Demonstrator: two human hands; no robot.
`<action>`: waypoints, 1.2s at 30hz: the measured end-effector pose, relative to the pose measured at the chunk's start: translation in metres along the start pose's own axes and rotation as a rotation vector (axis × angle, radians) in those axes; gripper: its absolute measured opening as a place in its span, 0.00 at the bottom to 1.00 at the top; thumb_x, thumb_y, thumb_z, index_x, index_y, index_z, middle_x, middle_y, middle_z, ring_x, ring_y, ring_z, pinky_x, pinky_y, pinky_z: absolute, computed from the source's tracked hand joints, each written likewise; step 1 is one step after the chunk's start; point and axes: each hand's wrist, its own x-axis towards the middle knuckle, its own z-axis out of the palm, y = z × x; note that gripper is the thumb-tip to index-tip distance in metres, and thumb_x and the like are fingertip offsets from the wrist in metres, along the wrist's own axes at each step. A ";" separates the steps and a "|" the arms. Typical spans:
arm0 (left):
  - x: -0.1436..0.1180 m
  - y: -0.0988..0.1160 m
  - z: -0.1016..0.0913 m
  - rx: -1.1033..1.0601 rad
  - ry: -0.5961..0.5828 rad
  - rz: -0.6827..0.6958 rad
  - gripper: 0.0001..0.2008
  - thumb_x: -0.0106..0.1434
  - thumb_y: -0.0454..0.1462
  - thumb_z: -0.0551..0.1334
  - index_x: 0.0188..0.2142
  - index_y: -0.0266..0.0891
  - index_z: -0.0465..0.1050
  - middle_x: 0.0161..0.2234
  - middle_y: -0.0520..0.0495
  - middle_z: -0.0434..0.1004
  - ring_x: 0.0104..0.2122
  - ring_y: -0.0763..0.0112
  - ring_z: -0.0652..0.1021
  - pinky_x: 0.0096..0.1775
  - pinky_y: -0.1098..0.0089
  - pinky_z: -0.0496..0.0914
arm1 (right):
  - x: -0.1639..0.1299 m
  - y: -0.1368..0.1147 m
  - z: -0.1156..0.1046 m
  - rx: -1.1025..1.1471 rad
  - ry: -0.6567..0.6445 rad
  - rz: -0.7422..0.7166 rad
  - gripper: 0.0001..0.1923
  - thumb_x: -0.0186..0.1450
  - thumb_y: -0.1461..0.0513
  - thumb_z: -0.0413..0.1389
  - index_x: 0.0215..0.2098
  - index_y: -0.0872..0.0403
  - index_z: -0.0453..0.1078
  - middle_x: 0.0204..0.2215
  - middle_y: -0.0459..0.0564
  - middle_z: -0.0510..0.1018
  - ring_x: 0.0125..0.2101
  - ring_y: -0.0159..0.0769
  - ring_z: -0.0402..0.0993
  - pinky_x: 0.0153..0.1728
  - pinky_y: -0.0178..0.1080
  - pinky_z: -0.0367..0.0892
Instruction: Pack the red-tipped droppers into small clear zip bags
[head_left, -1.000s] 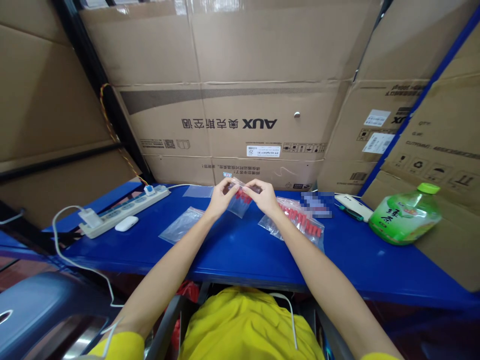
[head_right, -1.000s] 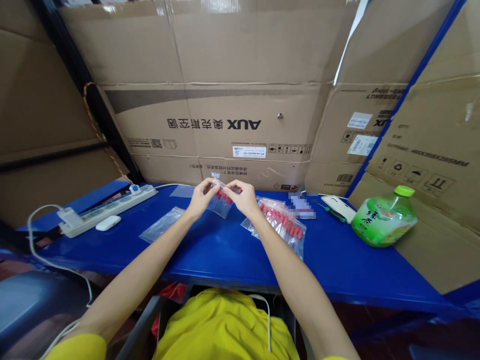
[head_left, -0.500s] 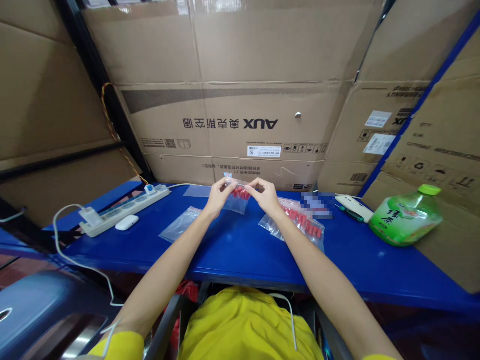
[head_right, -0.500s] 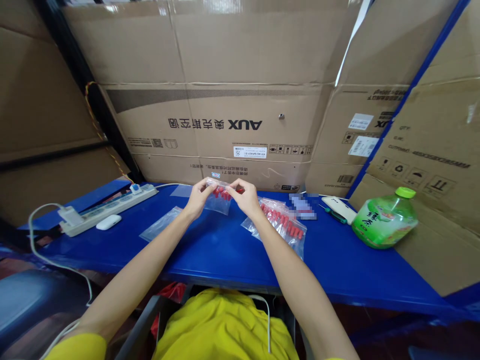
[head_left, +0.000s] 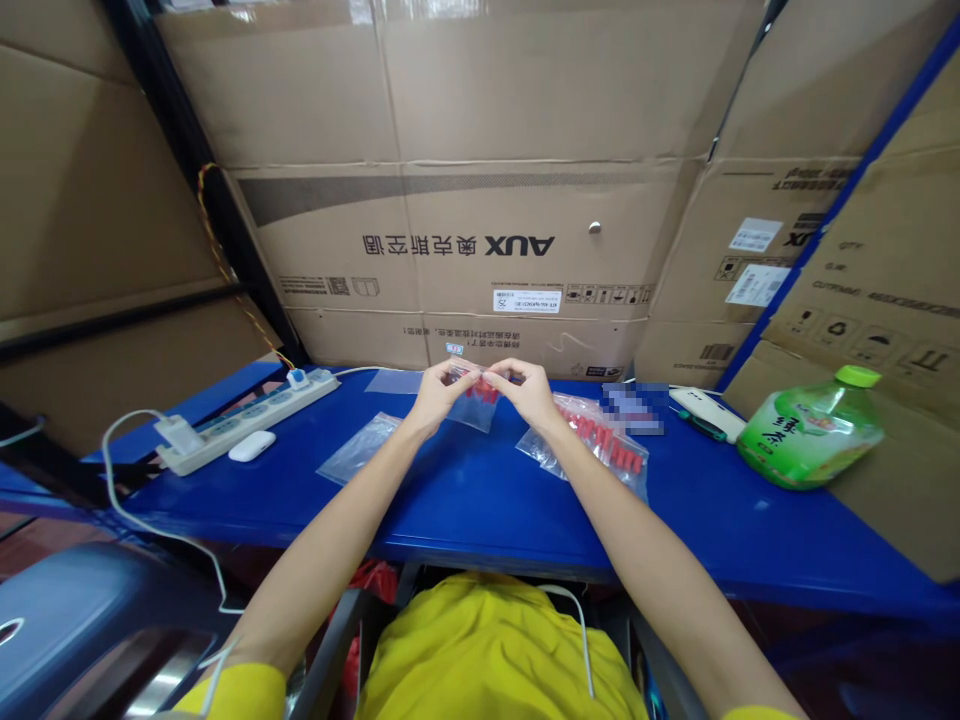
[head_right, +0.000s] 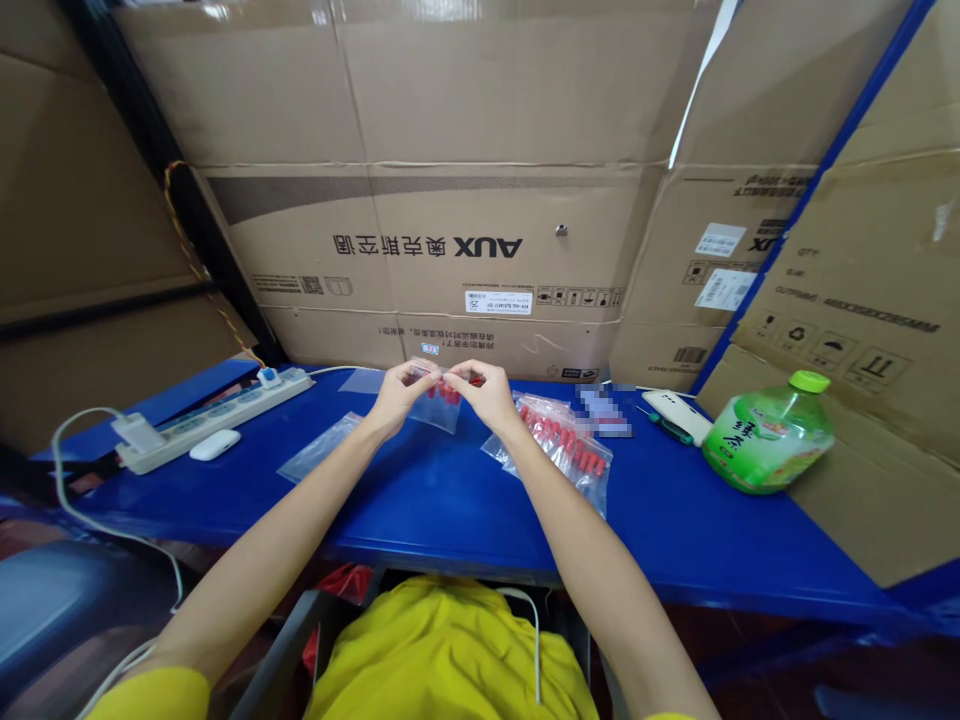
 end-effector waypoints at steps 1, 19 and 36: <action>0.000 0.000 0.000 0.000 -0.006 0.003 0.17 0.55 0.50 0.76 0.31 0.39 0.81 0.35 0.46 0.83 0.34 0.67 0.79 0.40 0.66 0.73 | 0.000 0.000 0.000 -0.009 0.001 -0.004 0.23 0.59 0.41 0.67 0.31 0.51 0.79 0.28 0.48 0.81 0.29 0.38 0.74 0.34 0.40 0.70; 0.004 -0.007 -0.004 -0.061 0.112 -0.049 0.19 0.61 0.53 0.73 0.38 0.39 0.81 0.37 0.47 0.82 0.34 0.68 0.78 0.38 0.68 0.72 | 0.003 0.000 -0.005 0.163 0.089 0.086 0.23 0.57 0.41 0.68 0.27 0.49 0.70 0.25 0.44 0.75 0.26 0.36 0.70 0.28 0.38 0.70; -0.003 0.011 -0.004 0.164 -0.155 0.054 0.22 0.69 0.55 0.63 0.38 0.40 0.85 0.37 0.44 0.86 0.39 0.60 0.82 0.43 0.64 0.73 | -0.027 -0.045 -0.073 -0.097 0.062 0.056 0.20 0.62 0.43 0.67 0.33 0.49 0.74 0.26 0.46 0.76 0.27 0.37 0.72 0.29 0.39 0.73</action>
